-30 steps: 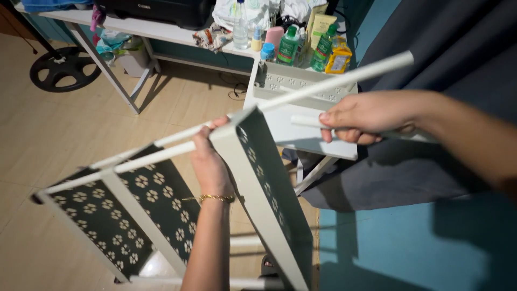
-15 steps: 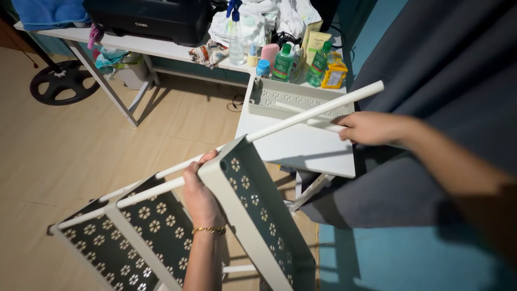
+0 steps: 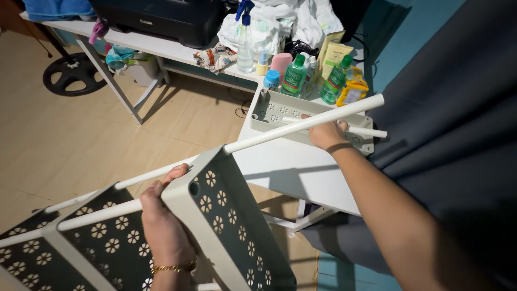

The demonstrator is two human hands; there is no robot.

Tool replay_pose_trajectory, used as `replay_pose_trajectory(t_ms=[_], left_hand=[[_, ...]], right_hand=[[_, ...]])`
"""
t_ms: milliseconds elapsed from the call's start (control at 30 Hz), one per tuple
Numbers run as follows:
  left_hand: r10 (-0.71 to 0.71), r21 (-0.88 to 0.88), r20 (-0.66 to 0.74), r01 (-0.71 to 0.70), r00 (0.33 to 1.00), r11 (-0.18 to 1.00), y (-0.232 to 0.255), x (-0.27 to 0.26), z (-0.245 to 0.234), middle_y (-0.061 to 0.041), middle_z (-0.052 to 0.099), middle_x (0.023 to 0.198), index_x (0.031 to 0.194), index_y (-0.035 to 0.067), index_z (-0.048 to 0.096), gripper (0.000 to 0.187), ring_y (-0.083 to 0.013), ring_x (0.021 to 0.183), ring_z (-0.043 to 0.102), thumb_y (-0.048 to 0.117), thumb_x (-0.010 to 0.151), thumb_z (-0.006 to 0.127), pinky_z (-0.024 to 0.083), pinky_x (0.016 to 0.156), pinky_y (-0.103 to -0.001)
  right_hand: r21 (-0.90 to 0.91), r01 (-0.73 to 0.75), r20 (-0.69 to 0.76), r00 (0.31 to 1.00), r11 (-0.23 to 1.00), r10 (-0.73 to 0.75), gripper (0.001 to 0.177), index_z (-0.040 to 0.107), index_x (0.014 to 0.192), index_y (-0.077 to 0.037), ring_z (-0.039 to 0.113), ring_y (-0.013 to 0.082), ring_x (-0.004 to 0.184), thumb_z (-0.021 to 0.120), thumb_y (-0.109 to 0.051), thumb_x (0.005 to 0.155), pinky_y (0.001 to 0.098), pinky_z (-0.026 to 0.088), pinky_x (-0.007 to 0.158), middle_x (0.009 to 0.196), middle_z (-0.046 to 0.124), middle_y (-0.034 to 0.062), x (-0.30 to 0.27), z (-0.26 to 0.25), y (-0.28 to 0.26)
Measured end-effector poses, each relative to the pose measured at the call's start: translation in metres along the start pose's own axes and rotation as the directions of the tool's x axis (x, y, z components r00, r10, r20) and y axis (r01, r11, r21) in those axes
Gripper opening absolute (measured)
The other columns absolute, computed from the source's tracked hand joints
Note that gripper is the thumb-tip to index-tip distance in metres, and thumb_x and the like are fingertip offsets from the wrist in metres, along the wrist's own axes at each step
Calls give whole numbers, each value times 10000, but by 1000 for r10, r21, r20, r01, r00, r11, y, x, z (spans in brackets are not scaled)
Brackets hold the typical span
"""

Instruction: The person assembles a white plastic three-tier storage rack by inserting white poles into the shelves and stacking them. The person handles the shelves and poles by hand, aligning and securing each tier in sequence.

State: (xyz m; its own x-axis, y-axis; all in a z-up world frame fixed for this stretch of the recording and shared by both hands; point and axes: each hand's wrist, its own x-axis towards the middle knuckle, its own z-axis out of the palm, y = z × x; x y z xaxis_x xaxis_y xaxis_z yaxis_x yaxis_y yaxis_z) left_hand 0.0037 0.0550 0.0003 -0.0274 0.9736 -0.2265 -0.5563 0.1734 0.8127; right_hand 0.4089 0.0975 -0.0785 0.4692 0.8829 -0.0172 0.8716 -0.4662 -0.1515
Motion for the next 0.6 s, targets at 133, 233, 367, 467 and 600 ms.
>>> replay_pose_trajectory(t_ms=[133,233,367,467,600], left_hand=[[47,32,3,-47,999,998,-9,7,1,-138,700,1232,1068,-37,659,510,-228,1187,629,314,1014,293,442,1087,-326],[37,-2,15,-37,999,999,-16,11,3,-134,689,1228,1082,-36,650,503,-228,1179,620,318,1021,298,441,1087,-337],[28,19,1,-28,1000,999,-23,11,6,-120,683,1235,1103,-26,656,517,-223,1171,614,325,1017,286,437,1078,-341],[17,21,4,-17,1000,1000,-27,10,10,-118,688,1251,1086,-27,654,537,-218,1187,615,332,1013,263,439,1083,-334],[-11,9,9,11,1000,1000,-33,8,9,-126,684,1250,1086,-21,655,528,-225,1191,613,325,1017,261,434,1082,-335]], right_hand=[[47,-40,41,998,998,38,418,647,1346,-418,465,309,1385,479,-243,1006,728,241,1058,1429,587,35,28,31,15],[20,-59,-29,998,998,60,347,674,1279,-234,427,355,1368,568,-244,948,746,253,1007,1416,560,103,44,50,24],[87,-87,-16,996,992,88,347,668,1267,-174,503,387,1299,598,-259,938,748,296,1020,1349,610,148,56,66,34],[123,-86,-56,994,989,93,300,699,1224,-168,587,404,1212,590,-246,956,644,400,1013,1261,664,172,59,70,43],[325,49,-312,948,944,58,306,756,1194,-175,668,407,1093,609,-177,925,469,516,937,1134,715,205,47,67,58]])
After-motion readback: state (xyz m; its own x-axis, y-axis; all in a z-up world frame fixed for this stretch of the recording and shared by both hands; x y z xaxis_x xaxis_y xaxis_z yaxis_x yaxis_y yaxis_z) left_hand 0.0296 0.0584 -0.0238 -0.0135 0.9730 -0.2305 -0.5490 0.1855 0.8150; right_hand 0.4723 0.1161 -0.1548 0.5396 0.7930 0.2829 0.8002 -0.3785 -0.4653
